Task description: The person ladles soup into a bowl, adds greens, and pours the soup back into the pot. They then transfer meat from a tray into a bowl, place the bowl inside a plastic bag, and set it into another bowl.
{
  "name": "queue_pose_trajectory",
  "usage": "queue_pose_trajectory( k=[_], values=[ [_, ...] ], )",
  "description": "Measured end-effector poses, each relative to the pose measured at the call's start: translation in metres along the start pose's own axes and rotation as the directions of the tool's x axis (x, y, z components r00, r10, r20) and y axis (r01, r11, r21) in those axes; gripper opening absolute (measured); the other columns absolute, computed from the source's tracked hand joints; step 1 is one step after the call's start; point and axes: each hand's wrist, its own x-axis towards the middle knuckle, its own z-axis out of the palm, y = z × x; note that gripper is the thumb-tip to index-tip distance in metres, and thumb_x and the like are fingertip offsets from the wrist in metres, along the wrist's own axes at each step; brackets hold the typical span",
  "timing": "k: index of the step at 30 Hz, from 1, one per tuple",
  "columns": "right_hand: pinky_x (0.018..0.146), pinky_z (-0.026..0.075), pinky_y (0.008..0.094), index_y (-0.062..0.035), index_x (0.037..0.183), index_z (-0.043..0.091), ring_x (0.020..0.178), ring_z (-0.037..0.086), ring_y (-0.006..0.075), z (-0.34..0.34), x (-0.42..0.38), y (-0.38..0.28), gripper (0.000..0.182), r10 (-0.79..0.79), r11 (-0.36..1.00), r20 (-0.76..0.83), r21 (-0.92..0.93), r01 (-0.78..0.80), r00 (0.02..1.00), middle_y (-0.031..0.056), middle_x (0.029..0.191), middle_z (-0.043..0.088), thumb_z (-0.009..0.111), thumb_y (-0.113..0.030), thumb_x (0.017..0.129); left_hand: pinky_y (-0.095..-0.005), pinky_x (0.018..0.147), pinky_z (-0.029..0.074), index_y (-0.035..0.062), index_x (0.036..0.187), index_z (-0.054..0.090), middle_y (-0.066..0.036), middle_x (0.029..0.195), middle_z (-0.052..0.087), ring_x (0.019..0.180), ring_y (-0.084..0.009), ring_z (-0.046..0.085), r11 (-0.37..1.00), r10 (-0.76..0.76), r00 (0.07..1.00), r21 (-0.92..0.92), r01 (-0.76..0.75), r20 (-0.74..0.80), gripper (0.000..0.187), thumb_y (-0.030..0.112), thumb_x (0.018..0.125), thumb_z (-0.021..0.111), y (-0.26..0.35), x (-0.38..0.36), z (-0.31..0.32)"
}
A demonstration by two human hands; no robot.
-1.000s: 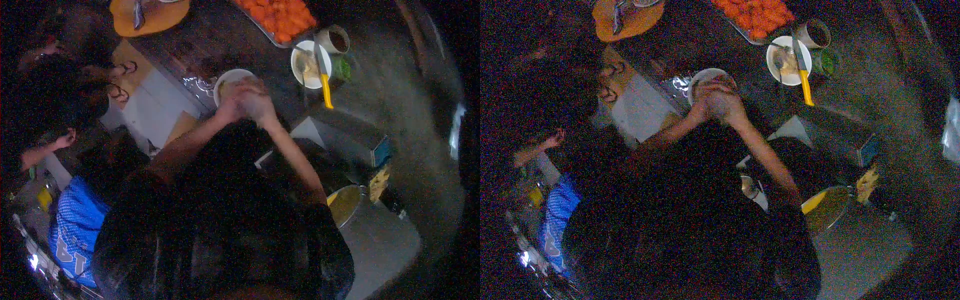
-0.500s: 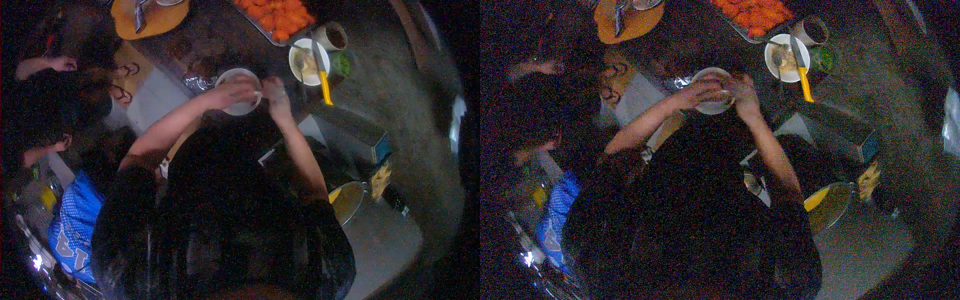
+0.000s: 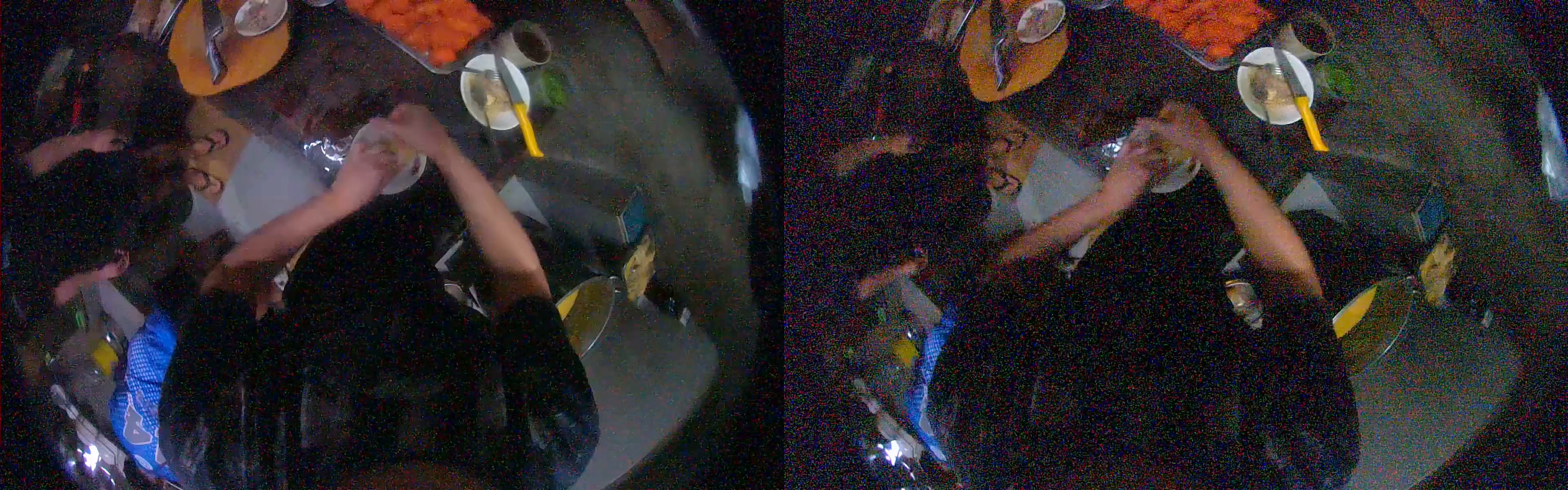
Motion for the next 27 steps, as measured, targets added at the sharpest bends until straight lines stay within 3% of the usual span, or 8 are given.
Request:
queue_pose_trajectory(
  k=[2,6,9,10,13,16,19,27],
  values=[
    [0.049,0.044,0.0303,-0.0023,0.071,0.061,0.053,0.055,0.0152,0.013,-0.045,-0.001,0.047,0.034,0.951,-0.256,0.307,0.048,0.966,0.0091,0.063,0.059,0.053,-0.049,0.073,-0.0299,0.082,0.038,0.0062,0.092,0.057,-0.007,0.099,0.055,0.092,-0.0213,0.05,0.38,-0.725,0.683,-0.777,0.502,0.087,0.021,0.016,0.076,0.05,0.017,-0.013,0.014],
    [0.046,0.04,0.0256,-0.0064,0.08,0.057,0.051,0.051,0.0128,0.087,-0.069,0.047,0.045,0.344,0.599,0.342,0.638,-0.484,0.875,0.0038,0.061,0.055,0.044,-0.05,0.08,-0.0282,0.082,0.037,0.0045,0.101,0.054,-0.005,0.099,0.054,0.09,-0.0166,0.049,-0.03,-0.798,0.501,-0.853,0.52,0.334,0.031,0.027,0.084,0.042,0.044,0.002,-0.002],
    [0.049,0.037,0.0228,-0.0088,0.085,0.056,0.054,0.047,0.0099,0.085,-0.075,0.051,0.036,0.004,0.01,0.222,0.975,-0.222,0.975,0.002,0.068,0.055,0.047,-0.043,0.081,-0.0262,0.083,0.035,0.0011,0.105,0.051,-0.007,0.101,0.053,0.092,-0.0161,0.047,-0.478,-0.74,0.402,-0.842,0.252,0.54,0.045,0.037,0.087,0.032,0.037,0.01,0.026],
    [0.052,0.035,0.0195,-0.0117,0.086,0.058,0.057,0.045,0.0072,0.078,-0.07,0.055,0.023,0.324,0.163,0.34,0.899,-0.406,0.883,-0.0001,0.074,0.056,0.049,-0.033,0.082,-0.027,0.084,0.034,0.0018,0.105,0.051,-0.008,0.1,0.053,0.094,-0.0166,0.047,-0.51,-0.665,0.418,-0.785,0.352,0.619,0.045,0.037,0.085,0.032,0.02,-0.004,0.045],
    [0.054,0.037,0.0214,-0.0126,0.088,0.06,0.061,0.046,0.008,0.005,-0.072,0.035,0.019,0.047,0.726,0.078,0.682,-0.088,0.996,-0.001,0.078,0.057,0.051,-0.027,0.08,-0.033,0.09,0.034,0.0027,0.116,0.041,-0.01,0.11,0.05,0.101,-0.0222,0.046,-0.673,-0.474,0.578,-0.697,0.248,0.664,0.048,0.039,0.085,0.034,-0.019,-0.005,0.027],
    [0.062,0.043,0.0308,-0.0115,0.091,0.06,0.07,0.052,0.0194,-0.016,-0.049,0.027,0.019,-0.33,0.932,-0.15,0.106,0.347,0.932,0.0043,0.088,0.058,0.05,-0.022,0.078,-0.0304,0.085,0.032,0.0017,0.096,0.056,-0.009,0.099,0.053,0.096,-0.0212,0.046,0.096,-0.639,0.713,-0.889,0.448,0.29,0.04,0.033,0.081,0.036,-0.032,0.027,-0.019],
    [0.067,0.043,0.0372,-0.0092,0.094,0.053,0.081,0.052,0.0275,-0.065,-0.041,-0.019,0.023,-0.468,0.854,-0.048,-0.281,0.438,0.882,0.0084,0.087,0.052,0.054,-0.017,0.072,-0.0317,0.088,0.029,0.0012,0.097,0.056,-0.014,0.097,0.052,0.1,-0.0255,0.042,0.498,-0.348,0.883,-0.735,0.459,0.316,0.039,0.031,0.081,0.037,-0.063,0.053,-0.05],
    [0.065,0.043,0.038,-0.0081,0.085,0.045,0.083,0.051,0.027,-0.06,0.012,-0.032,0.028,-0.615,0.765,-0.072,-0.298,0.571,0.785,0.0094,0.084,0.046,0.063,-0.014,0.065,-0.029,0.087,0.031,-0.0007,0.095,0.056,-0.008,0.1,0.051,0.098,-0.0186,0.044,0.348,-0.342,0.874,-0.817,0.46,0.346,0.041,0.029,0.079,0.032,-0.101,0.07,-0.102]
  ],
)
